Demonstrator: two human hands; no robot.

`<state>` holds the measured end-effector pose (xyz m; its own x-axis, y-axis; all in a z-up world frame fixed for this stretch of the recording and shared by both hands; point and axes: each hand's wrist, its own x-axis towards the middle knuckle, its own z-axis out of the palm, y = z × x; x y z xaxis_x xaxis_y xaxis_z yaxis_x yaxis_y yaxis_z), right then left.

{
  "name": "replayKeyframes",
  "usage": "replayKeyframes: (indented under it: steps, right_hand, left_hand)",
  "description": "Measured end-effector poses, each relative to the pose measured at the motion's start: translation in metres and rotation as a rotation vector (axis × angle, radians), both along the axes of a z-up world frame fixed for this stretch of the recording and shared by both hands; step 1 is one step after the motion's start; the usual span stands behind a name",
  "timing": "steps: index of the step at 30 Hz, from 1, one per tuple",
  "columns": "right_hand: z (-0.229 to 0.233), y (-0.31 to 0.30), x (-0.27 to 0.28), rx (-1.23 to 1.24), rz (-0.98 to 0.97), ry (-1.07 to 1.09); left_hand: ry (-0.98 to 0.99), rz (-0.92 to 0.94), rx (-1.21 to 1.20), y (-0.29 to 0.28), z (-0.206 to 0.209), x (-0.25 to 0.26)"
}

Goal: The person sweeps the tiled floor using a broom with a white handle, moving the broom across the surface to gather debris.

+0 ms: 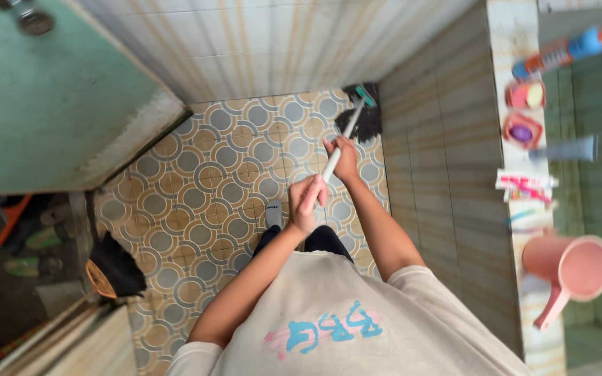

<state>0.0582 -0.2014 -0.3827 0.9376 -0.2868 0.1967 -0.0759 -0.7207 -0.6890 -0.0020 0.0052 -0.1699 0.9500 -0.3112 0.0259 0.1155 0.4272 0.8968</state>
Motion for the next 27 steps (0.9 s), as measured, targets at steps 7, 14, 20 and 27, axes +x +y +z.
replayKeyframes:
  steps: [7,14,20,27]
  right_hand:
    - [-0.015,0.036,0.022,0.004,0.110,-0.153]
    - [0.018,0.184,0.042,0.278,0.390,-0.206]
    - [0.073,0.307,0.012,0.371,0.824,0.059]
    - [0.098,0.341,-0.007,0.081,1.275,0.229]
  left_hand:
    - [0.203,0.049,0.004,0.035,-0.017,0.022]
    - [0.119,0.480,0.112,0.136,0.062,0.010]
    - [-0.044,0.907,0.160,0.163,0.135,-0.065]
    - [-0.019,1.225,0.017,0.172,0.118,-0.117]
